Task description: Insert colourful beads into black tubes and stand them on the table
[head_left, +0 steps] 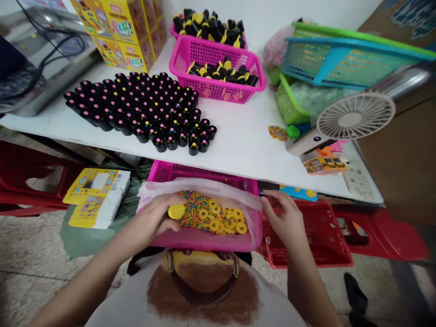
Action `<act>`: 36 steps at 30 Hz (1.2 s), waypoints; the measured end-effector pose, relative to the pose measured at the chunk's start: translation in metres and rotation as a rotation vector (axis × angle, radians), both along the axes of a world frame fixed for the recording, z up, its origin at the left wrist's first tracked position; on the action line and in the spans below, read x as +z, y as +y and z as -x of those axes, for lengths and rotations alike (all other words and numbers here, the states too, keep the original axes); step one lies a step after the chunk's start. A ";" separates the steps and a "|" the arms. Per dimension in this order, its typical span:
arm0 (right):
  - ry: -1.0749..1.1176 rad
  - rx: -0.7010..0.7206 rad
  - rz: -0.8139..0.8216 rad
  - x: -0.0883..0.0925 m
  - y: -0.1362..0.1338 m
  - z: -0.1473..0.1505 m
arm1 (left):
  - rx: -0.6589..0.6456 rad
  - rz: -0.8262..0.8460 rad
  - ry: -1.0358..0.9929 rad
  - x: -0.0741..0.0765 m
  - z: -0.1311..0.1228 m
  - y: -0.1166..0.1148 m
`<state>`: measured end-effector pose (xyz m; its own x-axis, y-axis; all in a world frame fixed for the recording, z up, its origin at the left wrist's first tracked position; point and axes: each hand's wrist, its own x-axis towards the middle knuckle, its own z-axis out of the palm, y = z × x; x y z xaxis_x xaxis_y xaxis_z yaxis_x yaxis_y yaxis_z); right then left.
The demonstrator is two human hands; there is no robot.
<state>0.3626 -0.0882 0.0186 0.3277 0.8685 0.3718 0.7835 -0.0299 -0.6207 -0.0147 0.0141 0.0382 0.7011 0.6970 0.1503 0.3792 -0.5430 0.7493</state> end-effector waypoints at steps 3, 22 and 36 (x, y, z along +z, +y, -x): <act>0.155 -0.060 0.124 -0.022 -0.008 -0.007 | 0.197 -0.050 0.049 -0.007 0.033 0.001; 0.580 -0.082 0.357 -0.061 -0.044 -0.001 | 0.539 0.256 0.021 -0.051 0.044 -0.012; 0.698 -0.256 0.322 -0.054 -0.112 -0.031 | 0.107 -0.208 0.001 0.055 -0.046 0.106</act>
<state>0.3935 -0.2004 -0.0352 0.5952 0.7646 -0.2472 0.1636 -0.4165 -0.8943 0.0309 0.1198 0.0934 0.6251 0.7214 0.2980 0.4435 -0.6424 0.6250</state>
